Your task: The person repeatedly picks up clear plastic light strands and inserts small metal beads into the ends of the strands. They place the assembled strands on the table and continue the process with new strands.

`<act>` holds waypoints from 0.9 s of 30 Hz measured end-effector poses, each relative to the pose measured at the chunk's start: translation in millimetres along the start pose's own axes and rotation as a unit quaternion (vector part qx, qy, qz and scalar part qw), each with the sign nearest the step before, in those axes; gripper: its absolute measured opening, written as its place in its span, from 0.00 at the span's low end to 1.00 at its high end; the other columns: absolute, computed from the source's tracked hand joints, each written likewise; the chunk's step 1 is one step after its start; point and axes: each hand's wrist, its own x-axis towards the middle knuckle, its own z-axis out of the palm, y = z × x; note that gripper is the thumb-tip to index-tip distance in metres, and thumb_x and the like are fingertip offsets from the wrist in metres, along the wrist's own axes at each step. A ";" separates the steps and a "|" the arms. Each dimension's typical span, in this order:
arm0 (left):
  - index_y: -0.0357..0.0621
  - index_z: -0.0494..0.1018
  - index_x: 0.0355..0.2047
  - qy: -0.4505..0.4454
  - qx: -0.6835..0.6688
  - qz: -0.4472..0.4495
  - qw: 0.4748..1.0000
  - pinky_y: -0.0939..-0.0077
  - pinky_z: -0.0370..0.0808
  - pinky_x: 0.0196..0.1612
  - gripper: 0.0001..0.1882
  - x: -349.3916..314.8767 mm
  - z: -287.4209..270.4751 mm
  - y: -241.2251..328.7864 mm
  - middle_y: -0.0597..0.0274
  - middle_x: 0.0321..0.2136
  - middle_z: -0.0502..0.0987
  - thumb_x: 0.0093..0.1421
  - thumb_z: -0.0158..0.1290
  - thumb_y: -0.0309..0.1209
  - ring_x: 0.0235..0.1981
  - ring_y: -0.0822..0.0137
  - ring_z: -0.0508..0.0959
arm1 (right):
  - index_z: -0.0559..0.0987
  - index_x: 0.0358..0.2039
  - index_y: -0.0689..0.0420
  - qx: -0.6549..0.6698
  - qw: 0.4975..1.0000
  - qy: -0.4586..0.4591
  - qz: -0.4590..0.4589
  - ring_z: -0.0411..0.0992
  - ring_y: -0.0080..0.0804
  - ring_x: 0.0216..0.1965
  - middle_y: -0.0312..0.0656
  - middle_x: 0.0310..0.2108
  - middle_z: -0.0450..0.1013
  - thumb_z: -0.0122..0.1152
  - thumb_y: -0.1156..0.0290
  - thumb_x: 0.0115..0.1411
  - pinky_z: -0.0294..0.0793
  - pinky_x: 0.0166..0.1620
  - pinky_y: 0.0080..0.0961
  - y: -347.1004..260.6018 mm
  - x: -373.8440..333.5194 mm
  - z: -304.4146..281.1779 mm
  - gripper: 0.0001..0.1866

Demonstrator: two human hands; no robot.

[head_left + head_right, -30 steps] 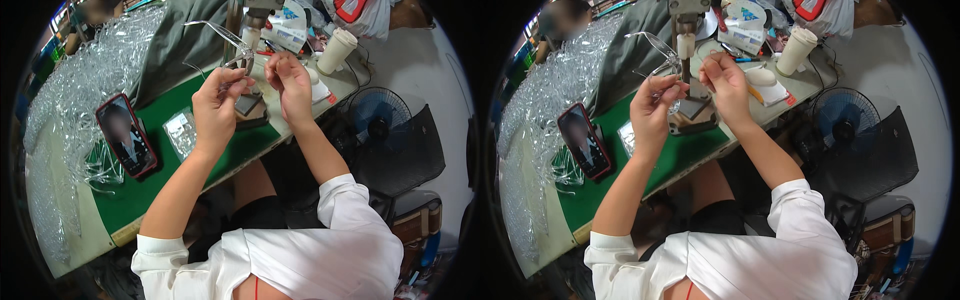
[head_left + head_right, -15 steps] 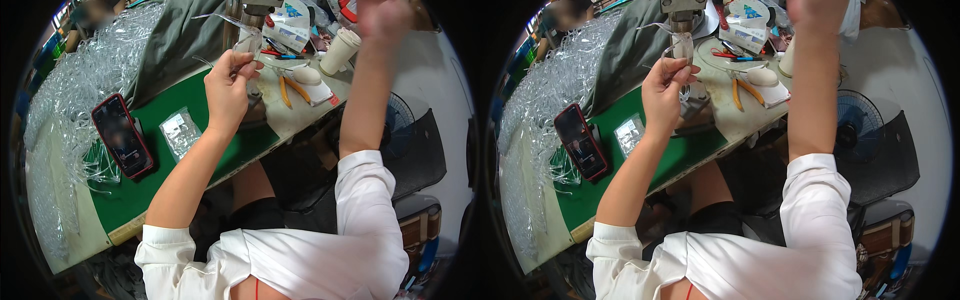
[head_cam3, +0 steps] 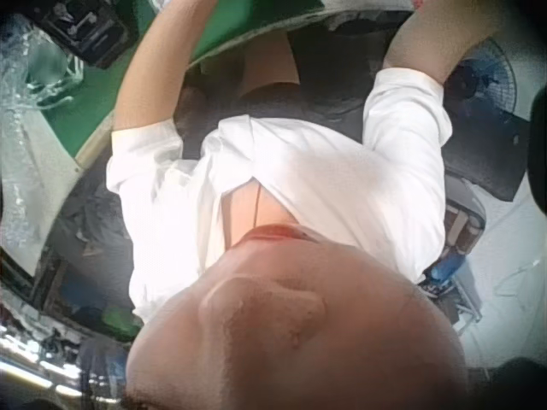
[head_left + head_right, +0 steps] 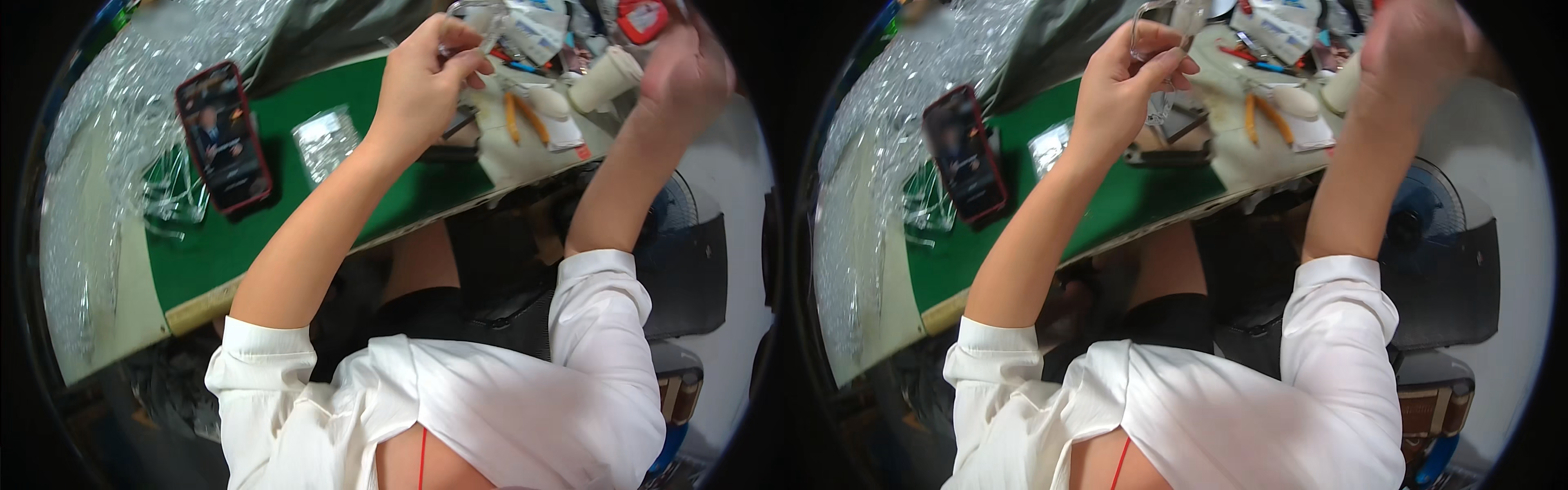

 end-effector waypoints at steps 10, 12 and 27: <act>0.33 0.60 0.58 0.008 0.399 0.072 0.914 0.61 0.73 0.54 0.29 -155.4 -120.4 131.9 0.47 0.52 0.69 0.53 0.46 0.14 0.51 0.56 0.71 | 0.80 0.38 0.59 -0.062 0.838 -0.472 0.267 0.71 0.36 0.31 0.42 0.29 0.71 0.57 0.78 0.56 0.70 0.36 0.26 -19.8 -222.7 17.7 0.09; 0.32 0.63 0.56 0.206 0.471 0.143 0.846 0.57 0.68 0.60 0.28 -180.4 -148.5 149.3 0.45 0.56 0.67 0.53 0.51 0.16 0.58 0.52 0.68 | 0.80 0.37 0.60 -0.049 0.828 -0.485 0.277 0.71 0.32 0.30 0.40 0.30 0.71 0.57 0.79 0.56 0.69 0.34 0.24 -22.1 -224.9 22.7 0.08; 0.32 0.57 0.57 0.234 0.128 -0.024 0.963 0.87 0.60 0.19 0.27 -227.0 -140.0 140.9 0.44 0.30 0.70 0.62 0.43 0.36 0.23 0.68 0.66 | 0.77 0.26 0.59 -0.135 0.827 -0.493 0.233 0.72 0.31 0.27 0.37 0.25 0.71 0.68 0.70 0.50 0.70 0.30 0.25 -37.7 -239.7 44.1 0.09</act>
